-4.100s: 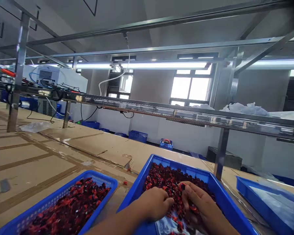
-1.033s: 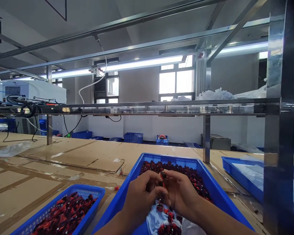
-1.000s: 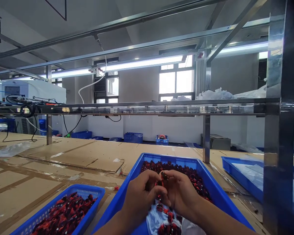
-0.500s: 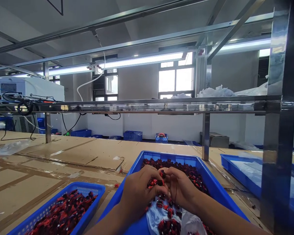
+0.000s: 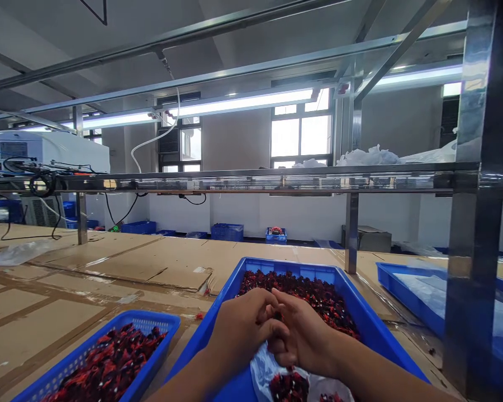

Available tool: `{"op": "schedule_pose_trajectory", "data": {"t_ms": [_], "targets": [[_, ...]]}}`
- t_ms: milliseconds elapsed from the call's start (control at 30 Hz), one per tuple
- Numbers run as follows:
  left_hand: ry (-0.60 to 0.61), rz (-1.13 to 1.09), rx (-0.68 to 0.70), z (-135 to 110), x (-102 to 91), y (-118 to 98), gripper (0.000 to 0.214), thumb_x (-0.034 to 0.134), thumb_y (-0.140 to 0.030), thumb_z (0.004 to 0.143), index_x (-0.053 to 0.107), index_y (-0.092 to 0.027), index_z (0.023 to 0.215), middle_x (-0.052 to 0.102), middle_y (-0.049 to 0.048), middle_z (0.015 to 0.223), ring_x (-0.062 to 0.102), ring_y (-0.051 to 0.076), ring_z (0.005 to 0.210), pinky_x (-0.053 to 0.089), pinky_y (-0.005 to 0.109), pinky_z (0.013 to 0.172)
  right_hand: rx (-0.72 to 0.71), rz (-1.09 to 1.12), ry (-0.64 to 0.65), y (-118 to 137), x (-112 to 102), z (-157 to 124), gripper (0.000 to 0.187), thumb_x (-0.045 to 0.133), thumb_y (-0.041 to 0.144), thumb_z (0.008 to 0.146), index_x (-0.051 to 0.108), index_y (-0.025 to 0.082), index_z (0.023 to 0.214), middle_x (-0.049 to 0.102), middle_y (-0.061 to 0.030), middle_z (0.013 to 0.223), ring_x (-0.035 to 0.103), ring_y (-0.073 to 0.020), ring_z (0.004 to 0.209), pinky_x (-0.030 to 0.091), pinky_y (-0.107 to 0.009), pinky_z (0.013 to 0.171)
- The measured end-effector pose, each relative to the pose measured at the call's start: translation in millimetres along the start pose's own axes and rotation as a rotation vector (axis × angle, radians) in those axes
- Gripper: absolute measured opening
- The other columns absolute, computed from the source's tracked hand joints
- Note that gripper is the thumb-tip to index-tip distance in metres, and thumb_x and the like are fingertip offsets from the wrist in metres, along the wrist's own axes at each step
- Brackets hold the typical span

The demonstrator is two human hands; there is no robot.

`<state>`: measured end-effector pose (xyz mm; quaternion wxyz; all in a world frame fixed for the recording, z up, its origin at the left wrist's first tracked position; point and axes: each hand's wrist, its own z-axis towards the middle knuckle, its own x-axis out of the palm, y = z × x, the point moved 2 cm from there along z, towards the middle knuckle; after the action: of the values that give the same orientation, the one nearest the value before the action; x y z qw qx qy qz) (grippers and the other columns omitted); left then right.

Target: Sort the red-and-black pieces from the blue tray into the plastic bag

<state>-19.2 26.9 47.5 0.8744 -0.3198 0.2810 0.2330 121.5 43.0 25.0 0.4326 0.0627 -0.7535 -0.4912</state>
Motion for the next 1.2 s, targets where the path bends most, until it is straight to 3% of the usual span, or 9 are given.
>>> {"op": "schedule_pose_trajectory", "data": {"t_ms": [133, 233, 333, 467, 667, 767, 867, 1000, 1200], "targets": [[0.047, -0.336, -0.087, -2, 8.2, 6, 0.043, 0.048, -0.062, 0.089, 0.059, -0.023, 0.102, 0.056, -0.0021, 0.073, 0.048, 0.013, 0.062, 0.031, 0.023, 0.057, -0.005, -0.043, -0.135, 0, -3, 1, 0.041, 0.052, 0.058, 0.085, 0.048, 0.019, 0.072, 0.042, 0.0063, 0.055, 0.037, -0.0063, 0.04, 0.007, -0.018, 0.035], [0.008, -0.829, -0.408, 1, 21.1, 22, 0.067, 0.023, -0.076, 0.087, 0.052, -0.02, 0.109, 0.048, -0.0025, 0.07, 0.04, 0.012, 0.052, 0.028, 0.022, 0.047, -0.066, -0.259, -0.277, 3, -8, 1, 0.042, 0.056, 0.059, 0.083, 0.044, 0.02, 0.07, 0.038, 0.0082, 0.055, 0.025, -0.0051, 0.038, 0.005, -0.019, 0.037], [0.006, -1.233, -0.792, 5, 30.8, 35, 0.083, 0.014, -0.085, 0.079, 0.046, -0.018, 0.116, 0.046, -0.0025, 0.066, 0.041, 0.014, 0.048, 0.029, 0.023, 0.043, -0.368, -0.851, -0.425, 8, -8, -2, 0.032, 0.067, 0.049, 0.077, 0.053, 0.021, 0.076, 0.038, 0.0096, 0.052, 0.03, -0.0072, 0.043, 0.018, -0.02, 0.043], [0.066, -1.494, -0.982, 8, 29.8, 33, 0.09, 0.017, -0.087, 0.077, 0.044, -0.014, 0.122, 0.053, 0.0026, 0.07, 0.054, 0.02, 0.058, 0.041, 0.028, 0.053, -0.624, -1.579, -0.425, 4, 0, -6, 0.041, 0.078, 0.027, 0.066, 0.062, 0.026, 0.104, 0.059, 0.007, 0.063, 0.052, -0.0128, 0.06, 0.027, -0.022, 0.056], [0.123, -1.487, -0.979, 6, 26.6, 27, 0.085, 0.021, -0.08, 0.084, 0.044, -0.009, 0.125, 0.059, 0.0095, 0.082, 0.058, 0.023, 0.063, 0.045, 0.032, 0.057, -0.603, -1.773, -0.438, -5, 0, -4, 0.033, 0.069, 0.027, 0.075, 0.064, 0.03, 0.108, 0.069, 0.0047, 0.073, 0.062, -0.0158, 0.067, 0.031, -0.022, 0.059], [0.173, -1.503, -0.924, 7, 25.8, 27, 0.06, 0.033, -0.059, 0.092, 0.048, -0.009, 0.121, 0.06, 0.0104, 0.084, 0.06, 0.023, 0.068, 0.044, 0.029, 0.057, -0.61, -1.769, -0.508, -3, -3, -3, 0.023, 0.065, 0.026, 0.077, 0.064, 0.027, 0.1, 0.07, 0.0047, 0.071, 0.063, -0.016, 0.065, 0.029, -0.022, 0.057], [0.228, -1.499, -0.854, 8, 25.3, 29, 0.031, 0.047, -0.028, 0.087, 0.056, -0.009, 0.11, 0.061, 0.0097, 0.083, 0.061, 0.019, 0.07, 0.043, 0.025, 0.06, -0.622, -1.759, -0.555, -1, -3, -3, 0.016, 0.06, 0.025, 0.08, 0.062, 0.025, 0.095, 0.07, 0.0046, 0.067, 0.063, -0.0163, 0.061, 0.027, -0.023, 0.055], [0.388, -1.546, -0.625, 9, 26.0, 29, 0.03, 0.049, -0.004, 0.073, 0.063, -0.006, 0.1, 0.064, 0.0128, 0.09, 0.063, 0.017, 0.078, 0.046, 0.024, 0.07, -0.644, -1.771, -0.595, 2, -2, -7, 0.012, 0.057, 0.03, 0.083, 0.062, 0.025, 0.094, 0.073, 0.0035, 0.071, 0.066, -0.018, 0.065, 0.03, -0.023, 0.057], [0.377, -1.626, -0.572, 9, 26.9, 35, 0.027, 0.049, -0.013, 0.091, 0.063, -0.004, 0.113, 0.063, 0.0197, 0.112, 0.063, 0.023, 0.103, 0.047, 0.028, 0.088, -0.716, -1.797, -0.544, 12, 3, -13, 0.027, 0.064, 0.032, 0.082, 0.062, 0.031, 0.109, 0.075, 0.0044, 0.081, 0.069, -0.0194, 0.075, 0.034, -0.024, 0.062]]}}
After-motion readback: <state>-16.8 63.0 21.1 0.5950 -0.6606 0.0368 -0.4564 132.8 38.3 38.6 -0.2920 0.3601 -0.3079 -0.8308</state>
